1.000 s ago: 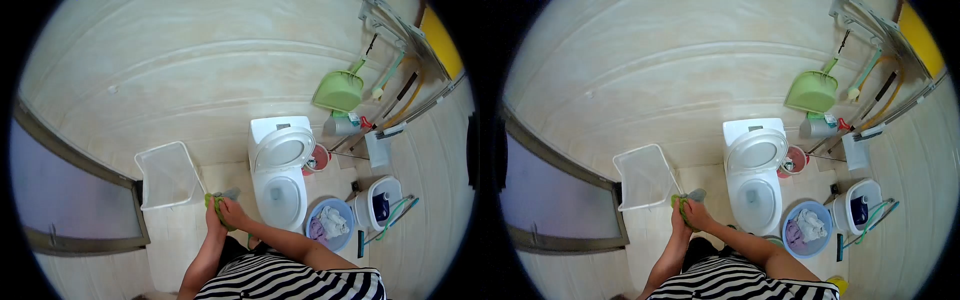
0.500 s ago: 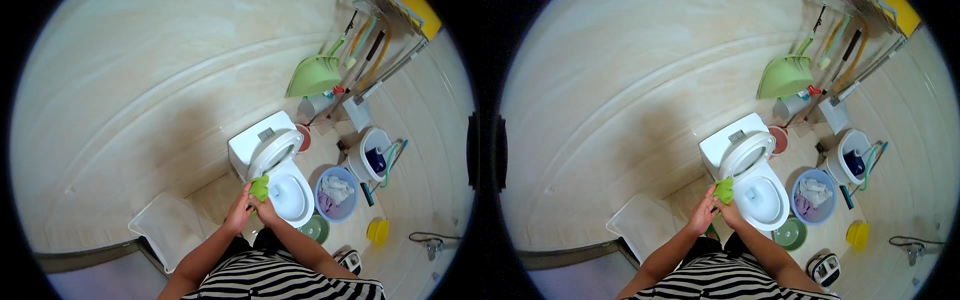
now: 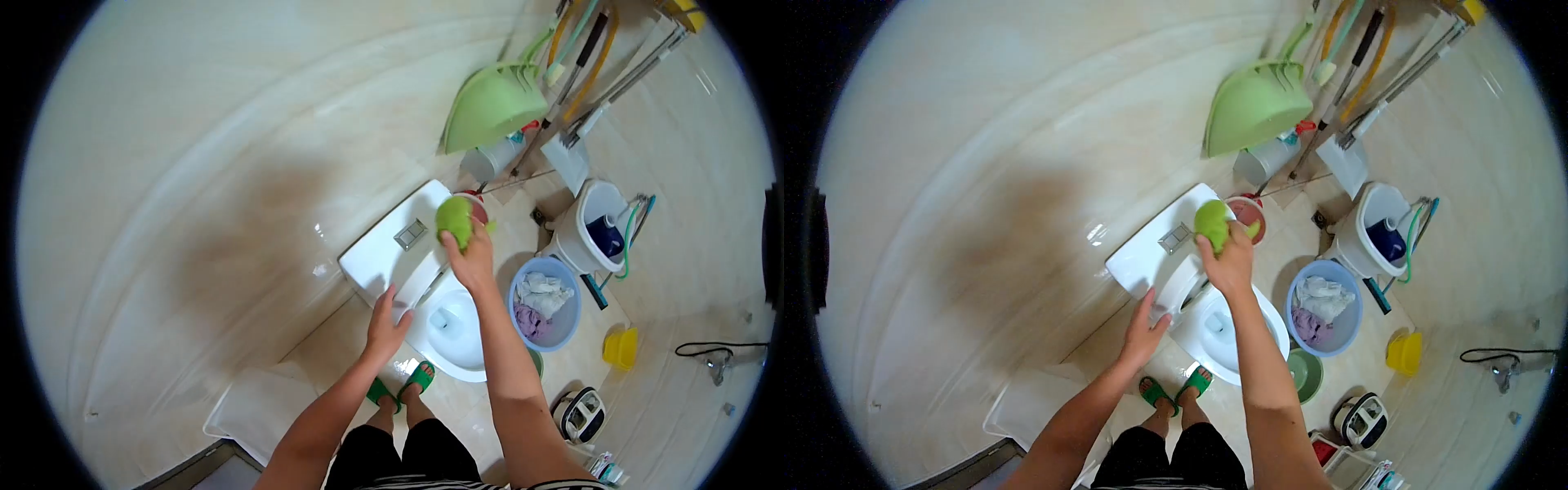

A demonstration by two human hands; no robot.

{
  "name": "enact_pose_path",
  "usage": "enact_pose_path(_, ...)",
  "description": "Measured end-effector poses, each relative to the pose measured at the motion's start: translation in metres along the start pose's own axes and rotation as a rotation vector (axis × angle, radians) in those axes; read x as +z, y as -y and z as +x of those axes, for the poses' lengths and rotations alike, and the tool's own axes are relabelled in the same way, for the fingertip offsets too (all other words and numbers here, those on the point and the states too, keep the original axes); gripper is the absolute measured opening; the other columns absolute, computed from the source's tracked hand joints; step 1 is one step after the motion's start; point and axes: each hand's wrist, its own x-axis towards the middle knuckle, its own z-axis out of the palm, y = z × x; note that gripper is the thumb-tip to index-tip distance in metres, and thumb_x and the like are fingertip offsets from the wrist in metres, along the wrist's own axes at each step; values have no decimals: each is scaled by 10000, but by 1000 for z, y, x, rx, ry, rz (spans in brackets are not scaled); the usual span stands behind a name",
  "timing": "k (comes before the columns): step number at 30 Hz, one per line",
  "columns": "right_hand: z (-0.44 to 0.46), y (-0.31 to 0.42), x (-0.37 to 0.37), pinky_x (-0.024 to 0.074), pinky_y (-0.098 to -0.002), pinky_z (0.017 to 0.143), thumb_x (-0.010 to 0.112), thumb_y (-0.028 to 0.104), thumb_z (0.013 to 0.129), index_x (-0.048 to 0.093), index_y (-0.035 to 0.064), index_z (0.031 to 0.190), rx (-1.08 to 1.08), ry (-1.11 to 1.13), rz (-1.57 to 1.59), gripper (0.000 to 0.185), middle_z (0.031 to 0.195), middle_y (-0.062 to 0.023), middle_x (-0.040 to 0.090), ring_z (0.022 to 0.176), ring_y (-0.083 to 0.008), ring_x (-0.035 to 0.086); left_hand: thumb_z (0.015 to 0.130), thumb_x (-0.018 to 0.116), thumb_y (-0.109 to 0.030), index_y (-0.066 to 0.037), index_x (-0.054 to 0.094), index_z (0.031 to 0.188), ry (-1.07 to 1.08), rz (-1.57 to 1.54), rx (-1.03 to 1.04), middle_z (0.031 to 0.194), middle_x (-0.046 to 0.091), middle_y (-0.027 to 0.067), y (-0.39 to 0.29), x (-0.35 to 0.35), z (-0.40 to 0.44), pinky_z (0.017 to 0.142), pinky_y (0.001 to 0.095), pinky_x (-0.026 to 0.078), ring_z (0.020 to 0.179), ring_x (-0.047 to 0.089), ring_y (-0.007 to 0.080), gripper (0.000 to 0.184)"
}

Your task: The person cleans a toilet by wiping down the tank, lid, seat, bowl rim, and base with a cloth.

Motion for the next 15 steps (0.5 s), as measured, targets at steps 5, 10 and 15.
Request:
enact_pose_path(5,-39,5,1,277,-587,1069,709,272,695,637,31,1083,-167,-8,-217,462,1190,-146,575,1255,-356,455,750,723,-99,-21,479,1318,27,221,120,1168,529,212,1,41,17,951,447,426,1091,512,398,624)
enact_pose_path(10,-131,-18,-62,267,-559,1081,697,203,647,620,15,1072,-43,-41,-121,471,1314,-180,498,1282,-437,405,636,789,-129,-65,530,1306,231,340,220,1108,513,143,-19,76,-39,932,445,420,1055,500,350,721)
enact_pose_path(15,-201,-60,-102,276,-510,1099,659,160,671,603,10,1121,246,-194,-112,478,1439,-258,328,1328,-438,353,649,745,-156,-64,509,1360,348,311,416,1132,510,108,-7,136,-81,908,435,415,1033,516,293,755)
